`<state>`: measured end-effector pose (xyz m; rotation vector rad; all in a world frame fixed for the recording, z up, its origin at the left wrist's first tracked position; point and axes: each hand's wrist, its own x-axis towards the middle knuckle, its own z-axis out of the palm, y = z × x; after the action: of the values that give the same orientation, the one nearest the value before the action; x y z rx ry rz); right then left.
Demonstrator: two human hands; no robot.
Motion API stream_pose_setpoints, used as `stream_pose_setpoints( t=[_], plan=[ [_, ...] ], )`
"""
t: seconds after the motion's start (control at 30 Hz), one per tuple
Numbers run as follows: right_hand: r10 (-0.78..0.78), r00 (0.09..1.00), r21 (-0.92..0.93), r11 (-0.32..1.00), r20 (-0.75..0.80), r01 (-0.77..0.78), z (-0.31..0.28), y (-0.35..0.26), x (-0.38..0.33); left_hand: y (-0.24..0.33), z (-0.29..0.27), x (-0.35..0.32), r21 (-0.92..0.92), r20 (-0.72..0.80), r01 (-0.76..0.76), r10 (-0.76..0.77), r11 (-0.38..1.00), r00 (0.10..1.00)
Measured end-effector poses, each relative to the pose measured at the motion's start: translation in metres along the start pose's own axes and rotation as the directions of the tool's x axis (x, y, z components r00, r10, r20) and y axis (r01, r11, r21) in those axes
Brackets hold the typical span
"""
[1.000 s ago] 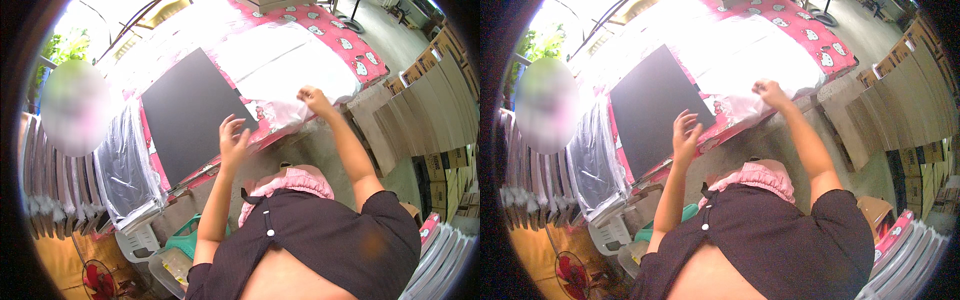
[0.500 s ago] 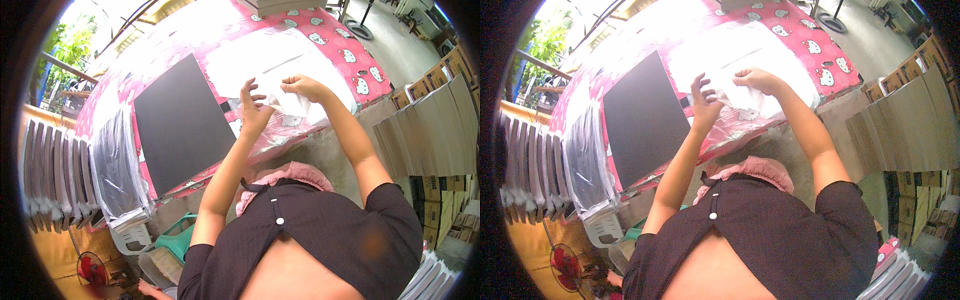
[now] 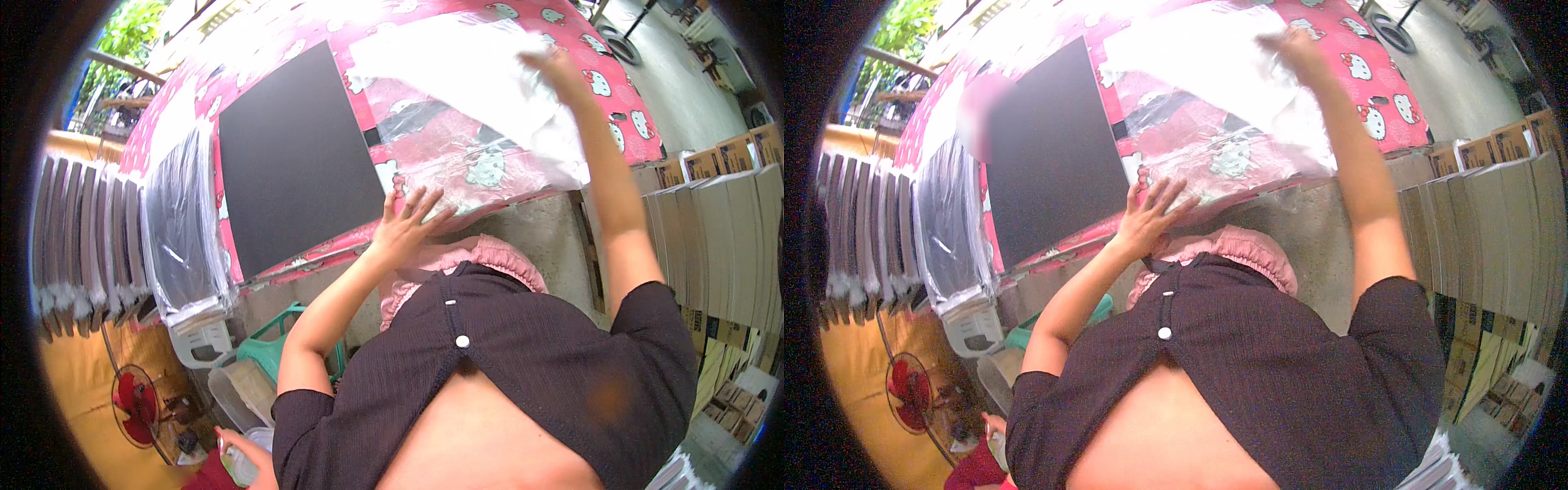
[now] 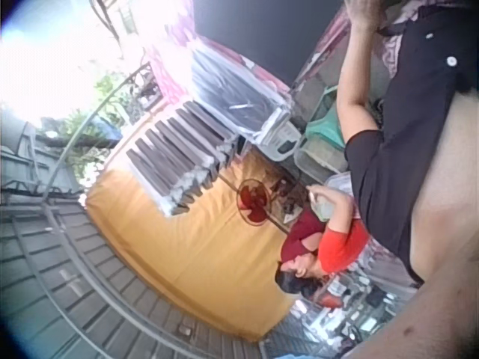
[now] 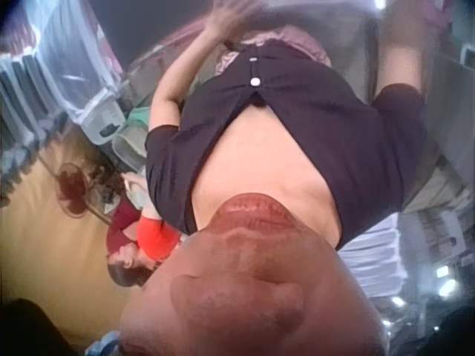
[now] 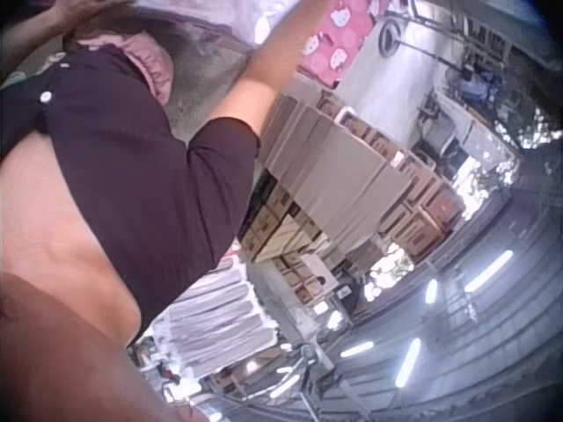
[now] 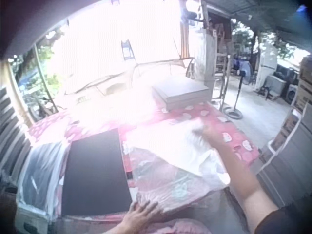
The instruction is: The person places large white boards and black boards into individual plastic sleeves and stacks them on a table.
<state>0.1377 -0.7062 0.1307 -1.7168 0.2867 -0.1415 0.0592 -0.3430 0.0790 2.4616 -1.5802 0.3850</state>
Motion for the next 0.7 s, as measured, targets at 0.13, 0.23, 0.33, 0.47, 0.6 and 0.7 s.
stream_pose_setpoints(
  t=[0.13,0.23,0.33,0.47,0.6,0.7],
  plan=[
    [-0.485,0.851,-0.173,0.873,-0.200,0.456,-0.035,-0.114,0.026,-0.007,0.038,-0.025,-0.271,0.042,0.012,-0.001,0.963,0.999],
    [-0.566,0.767,-0.512,0.775,-0.303,0.370,-0.049,-0.179,0.042,-0.002,0.016,-0.005,-0.390,-0.152,0.114,-0.186,0.914,0.971],
    [-0.784,0.599,-0.460,0.597,-0.161,0.658,-0.037,-0.211,0.036,0.002,-0.003,-0.001,-0.560,-0.206,0.237,-0.411,0.794,0.888],
    [-0.926,0.357,-0.745,0.153,0.120,0.649,-0.006,-0.199,0.004,0.026,-0.033,-0.022,-0.814,-0.112,0.317,-0.668,0.487,0.736],
    [-0.737,0.396,-0.672,-0.106,0.548,0.733,0.072,-0.115,-0.005,0.042,-0.078,-0.064,-0.934,-0.020,0.292,-0.842,0.209,0.538],
    [-0.566,0.468,-0.625,-0.111,0.679,0.773,0.132,-0.049,-0.016,0.047,-0.072,-0.143,-0.789,-0.091,0.525,-0.905,0.321,0.416]
  ],
)
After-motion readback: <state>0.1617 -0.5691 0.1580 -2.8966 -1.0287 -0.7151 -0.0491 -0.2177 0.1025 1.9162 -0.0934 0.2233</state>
